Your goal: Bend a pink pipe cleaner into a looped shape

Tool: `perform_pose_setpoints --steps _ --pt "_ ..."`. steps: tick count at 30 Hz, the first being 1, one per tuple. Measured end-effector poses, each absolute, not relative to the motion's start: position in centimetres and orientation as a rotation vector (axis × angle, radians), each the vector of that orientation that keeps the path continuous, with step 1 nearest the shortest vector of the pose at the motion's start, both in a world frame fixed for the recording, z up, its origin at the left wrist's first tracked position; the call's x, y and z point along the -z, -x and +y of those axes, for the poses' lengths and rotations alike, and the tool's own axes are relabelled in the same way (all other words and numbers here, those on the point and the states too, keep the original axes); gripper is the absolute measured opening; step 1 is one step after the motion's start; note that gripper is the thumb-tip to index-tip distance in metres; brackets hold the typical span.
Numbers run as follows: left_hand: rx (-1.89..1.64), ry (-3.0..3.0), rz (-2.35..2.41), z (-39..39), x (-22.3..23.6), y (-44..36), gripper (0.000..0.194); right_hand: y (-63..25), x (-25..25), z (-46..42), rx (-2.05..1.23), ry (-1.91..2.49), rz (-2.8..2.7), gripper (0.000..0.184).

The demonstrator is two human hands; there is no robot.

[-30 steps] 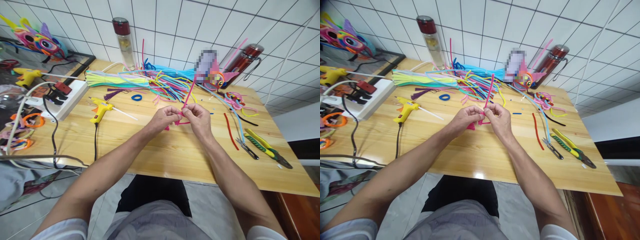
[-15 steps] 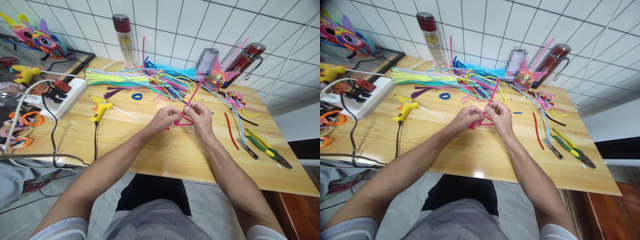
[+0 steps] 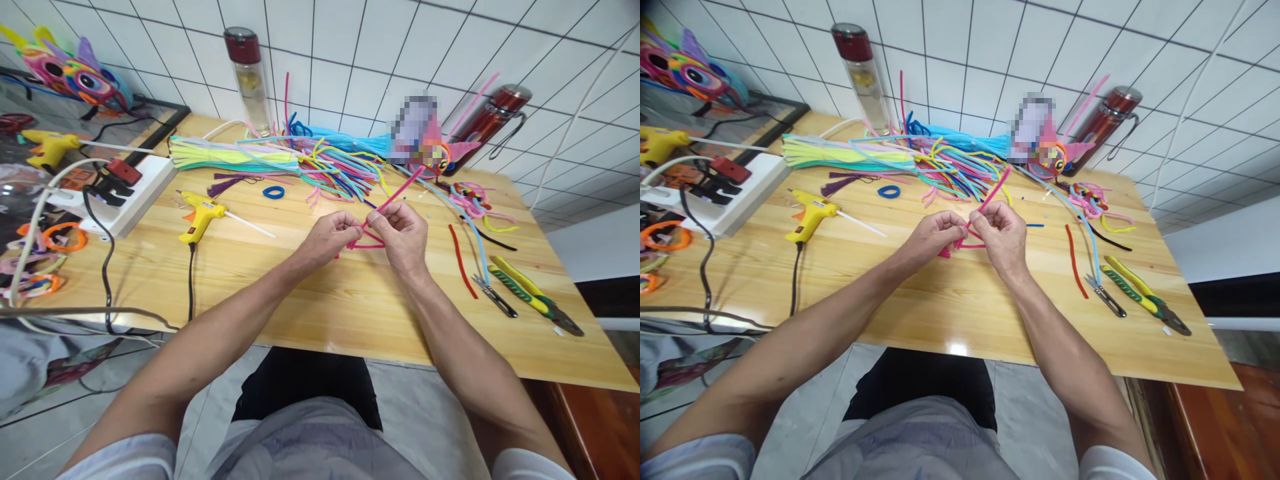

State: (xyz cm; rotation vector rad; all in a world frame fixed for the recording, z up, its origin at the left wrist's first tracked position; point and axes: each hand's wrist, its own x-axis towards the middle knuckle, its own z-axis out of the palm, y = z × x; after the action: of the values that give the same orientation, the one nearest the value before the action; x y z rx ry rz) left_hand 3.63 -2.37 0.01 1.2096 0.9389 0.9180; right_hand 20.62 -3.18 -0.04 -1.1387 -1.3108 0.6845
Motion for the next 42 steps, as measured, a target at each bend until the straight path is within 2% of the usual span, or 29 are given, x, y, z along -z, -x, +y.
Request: perform_pose_setpoints --steps 10,17,24,32,37,40,42 --pt "-0.946 -1.205 0.904 -2.4 -0.1 -3.6 0.01 -20.5 -0.3 -3.6 -0.68 1.187 -1.296 0.04" --pt "-0.966 -1.203 0.923 -2.3 0.1 -3.5 0.009 -20.3 -0.2 -3.8 -0.642 1.194 -1.342 0.036" --pt "-1.041 -1.147 0.952 -2.3 0.3 -3.5 0.012 -20.2 -0.2 -4.6 -0.378 1.158 -1.556 0.02" --pt "-1.13 -1.001 0.904 -1.6 0.4 -3.8 0.012 -20.9 0.8 -4.0 -0.072 0.972 -1.918 0.015" --pt "-1.226 -1.024 0.864 -1.6 0.5 -3.6 0.012 -21.0 0.8 -4.1 0.093 1.03 -1.973 0.013" --pt "-1.335 -1.059 0.866 -1.7 0.4 -3.6 0.01 -20.6 0.0 -4.9 0.034 1.105 -1.832 0.014" --pt "-1.375 -1.079 0.888 -1.9 0.2 -3.6 0.009 -20.3 -0.6 -5.6 -0.157 1.168 -1.691 0.015"
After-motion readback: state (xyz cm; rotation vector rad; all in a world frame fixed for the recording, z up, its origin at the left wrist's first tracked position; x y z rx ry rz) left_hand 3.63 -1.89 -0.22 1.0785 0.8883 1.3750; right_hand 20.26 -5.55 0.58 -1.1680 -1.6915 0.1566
